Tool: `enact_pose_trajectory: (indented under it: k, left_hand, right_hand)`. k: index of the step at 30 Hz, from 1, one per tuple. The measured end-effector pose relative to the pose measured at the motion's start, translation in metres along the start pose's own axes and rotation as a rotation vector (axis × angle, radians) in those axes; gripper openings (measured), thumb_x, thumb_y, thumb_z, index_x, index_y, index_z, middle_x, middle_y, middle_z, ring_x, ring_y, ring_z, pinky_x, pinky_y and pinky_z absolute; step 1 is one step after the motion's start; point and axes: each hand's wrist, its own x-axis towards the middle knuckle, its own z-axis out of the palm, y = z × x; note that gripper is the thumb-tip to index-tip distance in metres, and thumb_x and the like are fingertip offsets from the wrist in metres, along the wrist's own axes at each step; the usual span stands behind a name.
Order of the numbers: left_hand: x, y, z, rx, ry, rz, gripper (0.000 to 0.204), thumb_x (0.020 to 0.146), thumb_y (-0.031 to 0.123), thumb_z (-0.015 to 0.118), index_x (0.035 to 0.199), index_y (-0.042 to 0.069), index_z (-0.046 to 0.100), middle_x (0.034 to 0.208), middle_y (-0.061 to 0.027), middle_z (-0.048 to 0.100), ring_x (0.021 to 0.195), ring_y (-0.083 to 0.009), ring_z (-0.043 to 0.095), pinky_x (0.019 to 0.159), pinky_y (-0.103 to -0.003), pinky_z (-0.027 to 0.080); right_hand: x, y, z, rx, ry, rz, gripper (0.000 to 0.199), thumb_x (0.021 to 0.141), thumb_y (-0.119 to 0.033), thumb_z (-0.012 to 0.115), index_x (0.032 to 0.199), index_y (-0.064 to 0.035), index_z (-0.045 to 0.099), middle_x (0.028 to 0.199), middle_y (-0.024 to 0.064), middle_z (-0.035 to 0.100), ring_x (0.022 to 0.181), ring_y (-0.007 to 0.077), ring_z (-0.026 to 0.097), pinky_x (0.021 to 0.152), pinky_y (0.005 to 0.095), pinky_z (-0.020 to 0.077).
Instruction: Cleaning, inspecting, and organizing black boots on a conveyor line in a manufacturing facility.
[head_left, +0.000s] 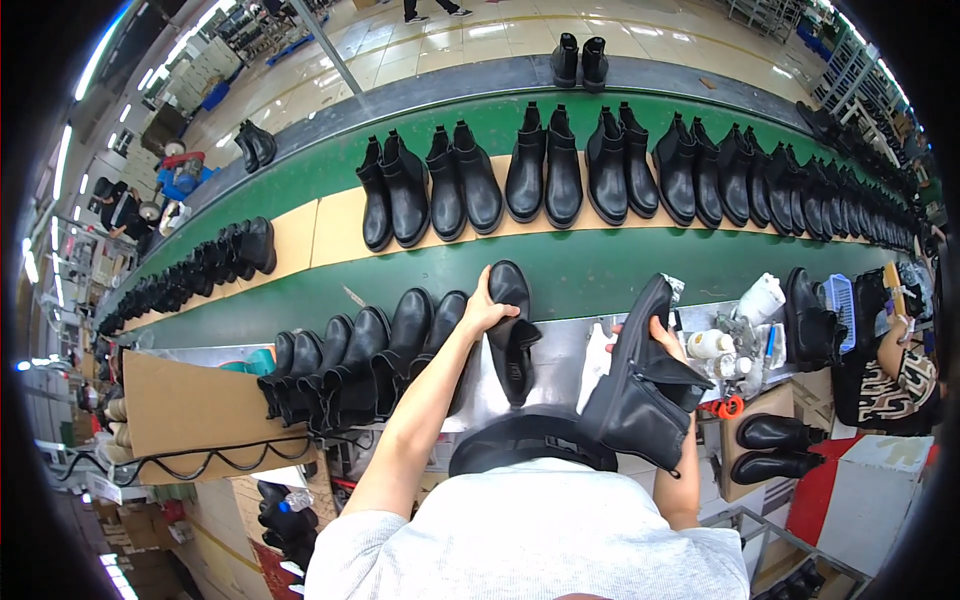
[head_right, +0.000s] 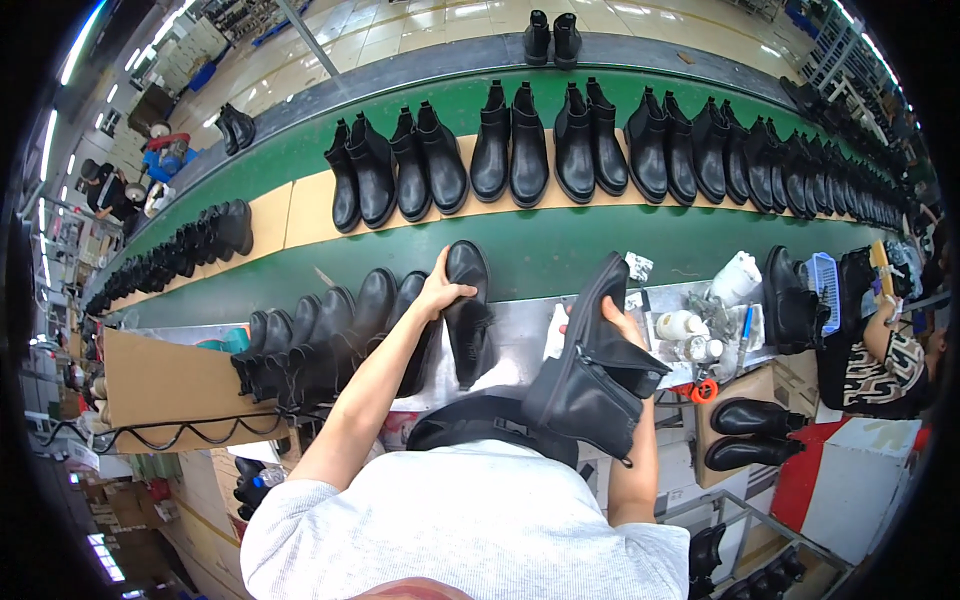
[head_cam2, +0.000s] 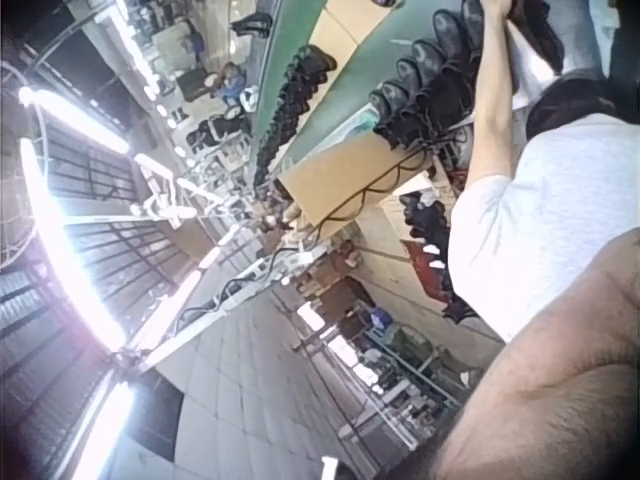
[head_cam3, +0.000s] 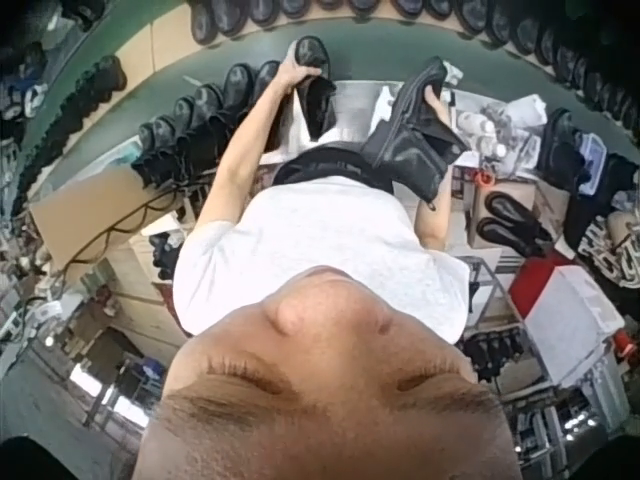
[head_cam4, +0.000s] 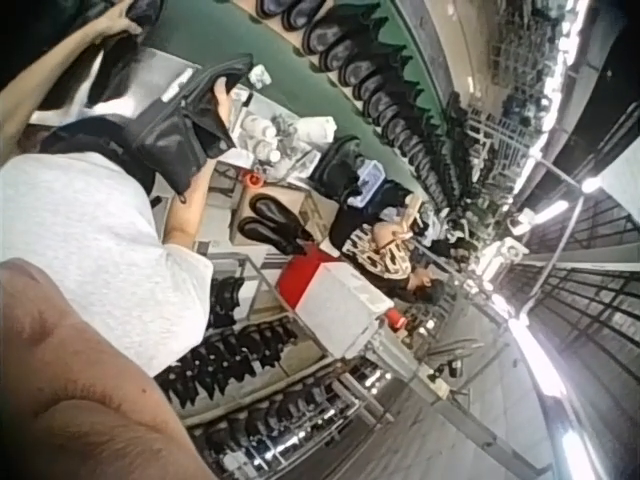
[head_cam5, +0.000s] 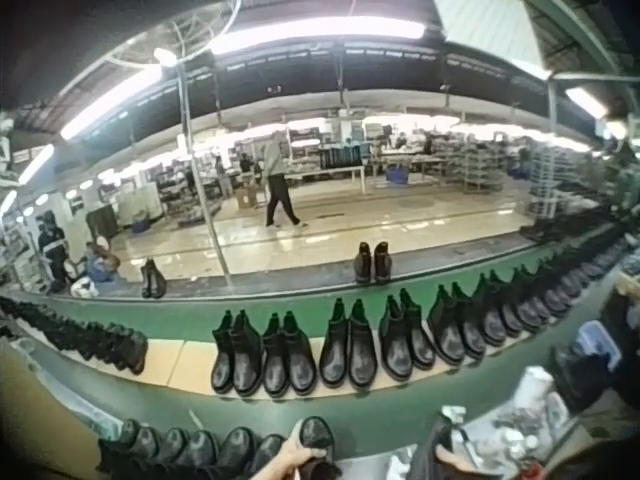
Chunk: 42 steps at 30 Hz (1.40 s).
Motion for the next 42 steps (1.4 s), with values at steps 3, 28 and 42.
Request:
enact_pose_trajectory:
  k: [3, 28, 42]
  left_hand:
    - [-0.031, 0.000, -0.019, -0.934, -0.256, 0.132, 0.082, 0.072, 0.010, 0.070, 0.140, 0.008, 0.024, 0.114, -0.0152, 0.054, 0.100, -0.0301, 0.058, 0.082, -0.041, 0.051]
    - [-0.146, 0.111, -0.060, -1.040, -0.332, 0.441, 0.057, 0.094, 0.032, 0.039, 0.142, 0.010, 0.018, 0.147, -0.0167, 0.017, 0.125, -0.0402, 0.036, 0.095, -0.052, 0.042]
    - [-0.141, 0.075, -0.054, -1.285, -0.689, 0.058, 0.078, 0.075, 0.036, 0.067, 0.136, 0.000, 0.031, 0.134, -0.0231, 0.039, 0.120, -0.0327, 0.045, 0.100, -0.039, 0.039]
  right_hand:
    - [-0.006, 0.000, -0.003, 0.125, -0.144, 0.216, 0.061, 0.088, -0.050, 0.048, 0.115, 0.0042, 0.050, 0.093, 0.0198, 0.063, 0.079, 0.0289, 0.066, 0.068, 0.0403, 0.0566]
    - [0.071, -0.005, 0.036, -0.316, -0.307, 0.239, 0.068, 0.079, -0.042, 0.063, 0.129, 0.0004, 0.042, 0.107, 0.0177, 0.058, 0.089, 0.0238, 0.062, 0.065, 0.0320, 0.0550]
    - [0.077, 0.020, 0.181, -1.344, -0.362, -1.191, 0.070, 0.089, -0.051, 0.043, 0.136, -0.0010, 0.031, 0.139, 0.0226, 0.031, 0.132, 0.0349, 0.026, 0.108, 0.0404, 0.0225]
